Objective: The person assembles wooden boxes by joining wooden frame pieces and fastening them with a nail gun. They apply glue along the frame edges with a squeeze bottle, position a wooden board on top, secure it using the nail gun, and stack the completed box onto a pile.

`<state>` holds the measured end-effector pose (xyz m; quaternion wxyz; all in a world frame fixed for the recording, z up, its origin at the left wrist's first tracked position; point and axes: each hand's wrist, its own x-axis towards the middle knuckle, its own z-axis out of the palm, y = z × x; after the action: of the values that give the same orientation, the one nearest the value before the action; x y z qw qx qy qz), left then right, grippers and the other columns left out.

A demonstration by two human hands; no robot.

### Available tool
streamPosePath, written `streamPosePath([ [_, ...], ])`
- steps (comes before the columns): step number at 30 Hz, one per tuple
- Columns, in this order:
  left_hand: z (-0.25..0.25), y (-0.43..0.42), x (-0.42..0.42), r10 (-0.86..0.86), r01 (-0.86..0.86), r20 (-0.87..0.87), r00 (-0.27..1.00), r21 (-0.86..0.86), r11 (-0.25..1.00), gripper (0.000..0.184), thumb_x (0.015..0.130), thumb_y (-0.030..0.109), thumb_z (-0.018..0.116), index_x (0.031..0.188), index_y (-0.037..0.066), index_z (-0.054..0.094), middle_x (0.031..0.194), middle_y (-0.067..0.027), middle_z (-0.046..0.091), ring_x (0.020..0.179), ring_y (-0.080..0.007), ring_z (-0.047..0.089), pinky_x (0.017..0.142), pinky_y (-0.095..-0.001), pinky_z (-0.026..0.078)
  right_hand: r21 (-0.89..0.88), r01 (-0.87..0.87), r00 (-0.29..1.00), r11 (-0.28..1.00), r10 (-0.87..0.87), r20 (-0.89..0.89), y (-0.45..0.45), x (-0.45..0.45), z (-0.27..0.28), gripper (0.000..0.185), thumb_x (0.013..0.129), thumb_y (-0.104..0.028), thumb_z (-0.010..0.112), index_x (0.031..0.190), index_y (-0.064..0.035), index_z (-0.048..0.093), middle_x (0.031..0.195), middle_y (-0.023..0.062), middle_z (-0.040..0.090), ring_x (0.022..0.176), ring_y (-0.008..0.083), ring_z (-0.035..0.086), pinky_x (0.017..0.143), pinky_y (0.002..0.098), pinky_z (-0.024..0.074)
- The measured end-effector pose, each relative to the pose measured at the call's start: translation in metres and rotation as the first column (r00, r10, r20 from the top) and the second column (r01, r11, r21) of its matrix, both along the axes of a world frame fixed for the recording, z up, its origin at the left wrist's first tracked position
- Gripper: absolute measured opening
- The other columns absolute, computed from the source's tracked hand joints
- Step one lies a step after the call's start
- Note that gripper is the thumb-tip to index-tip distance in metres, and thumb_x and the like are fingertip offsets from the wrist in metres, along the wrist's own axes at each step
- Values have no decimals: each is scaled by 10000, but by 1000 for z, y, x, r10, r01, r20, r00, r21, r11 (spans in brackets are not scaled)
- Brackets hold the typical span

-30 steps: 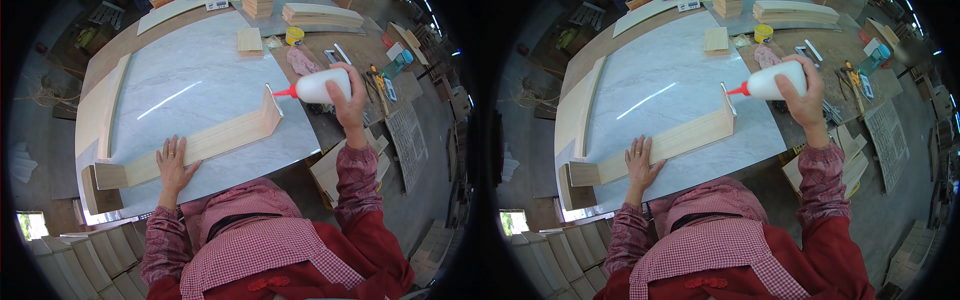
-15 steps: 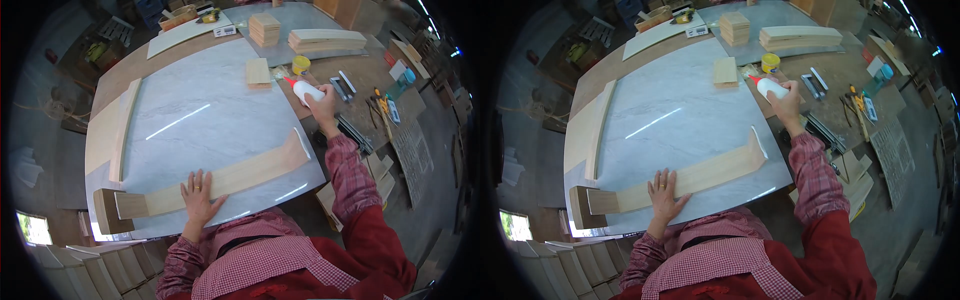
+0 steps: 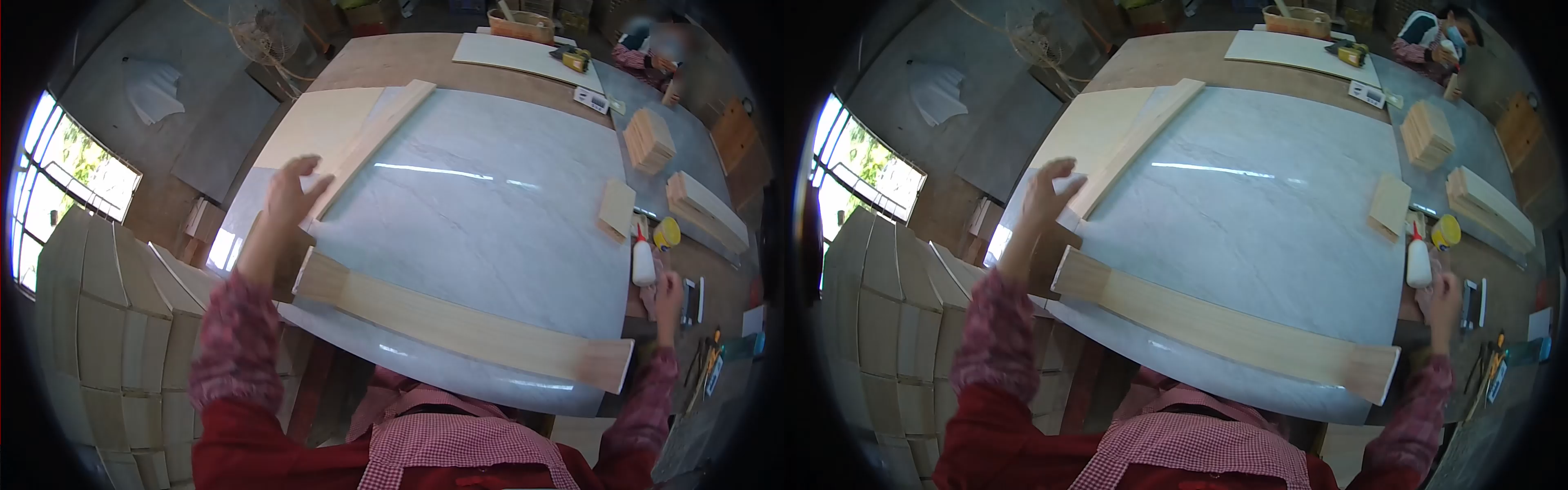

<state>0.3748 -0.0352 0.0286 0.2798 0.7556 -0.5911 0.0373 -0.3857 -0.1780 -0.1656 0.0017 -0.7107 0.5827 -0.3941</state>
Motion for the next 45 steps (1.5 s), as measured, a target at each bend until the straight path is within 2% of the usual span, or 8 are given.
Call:
streamPosePath([
  [3, -42, -17, 75, 32, -71, 131, 991, 300, 951, 636, 824, 504, 762, 1201, -2, 675, 1136, -180, 689, 962, -311, 668, 881, -405, 543, 69, 16, 1000, 997, -17, 5, 38, -16, 13, 249, 1034, -217, 544, 885, -17, 552, 763, 60, 512, 683, 176, 448, 652, 346, 413],
  [6, -84, -52, 151, -35, -183, 301, 953, 665, 724, 831, 764, 640, 778, 1177, -71, 657, 1156, -237, 651, 1023, -330, 644, 897, -408, 531, 162, 91, 996, 983, -91, -4, 86, -38, 29, 294, 1064, -238, 523, 879, -9, 536, 743, 40, 466, 676, 146, 394, 637, 313, 378],
  [13, -123, -79, 153, -22, -162, 217, 976, 791, 590, 944, 708, 718, 774, 1187, -86, 648, 1216, -244, 625, 1051, -355, 615, 940, -431, 508, 274, 326, 942, 905, -288, -170, 180, -53, 53, 332, 1066, -264, 535, 856, -7, 523, 735, 34, 453, 671, 146, 390, 635, 306, 380],
  [19, -119, -77, 170, -19, -30, 67, 998, 663, 748, 677, 809, 533, 717, 1152, -48, 665, 1158, -189, 678, 1036, -359, 624, 902, -412, 521, 322, 364, 927, 874, -307, -215, 195, -36, 59, 318, 1056, -252, 550, 852, -7, 531, 740, 37, 470, 670, 149, 408, 633, 308, 391],
  [24, -94, -78, 179, 277, -159, -166, 946, 507, 847, 341, 875, 236, 513, 1015, -13, 699, 1070, -195, 706, 1004, -382, 651, 889, -452, 508, 300, 287, 953, 910, -240, -186, 180, -25, 53, 289, 1047, -227, 560, 862, -6, 537, 743, 38, 482, 669, 154, 423, 643, 312, 413],
  [31, -42, -61, 159, 303, -255, -202, 931, 229, 939, 317, 893, 221, 492, 920, 1, 719, 932, -165, 700, 936, -326, 656, 808, -385, 515, 272, 298, 953, 915, -269, -141, 167, -11, 82, 227, 1039, -194, 561, 921, 1, 568, 821, 49, 529, 728, 150, 466, 695, 303, 430],
  [41, 67, -39, 20, -124, 184, -592, 797, 41, 982, 365, 969, 442, 687, 766, 150, 605, 685, 33, 511, 618, -67, 442, 585, -210, 351, 34, -33, 998, 999, 32, 52, 172, 90, 170, 142, 1012, -145, 569, 1041, -15, 618, 972, 50, 617, 854, 153, 541, 805, 279, 449],
  [45, 81, -24, -33, -190, 278, -671, 717, 25, 960, 350, 988, 445, 660, 868, 116, 649, 733, 10, 557, 643, -82, 490, 595, -208, 374, -2, -73, 979, 997, 72, 190, 185, 112, 189, 147, 1012, -133, 570, 1074, -14, 630, 1005, 52, 632, 888, 147, 564, 837, 275, 458],
])
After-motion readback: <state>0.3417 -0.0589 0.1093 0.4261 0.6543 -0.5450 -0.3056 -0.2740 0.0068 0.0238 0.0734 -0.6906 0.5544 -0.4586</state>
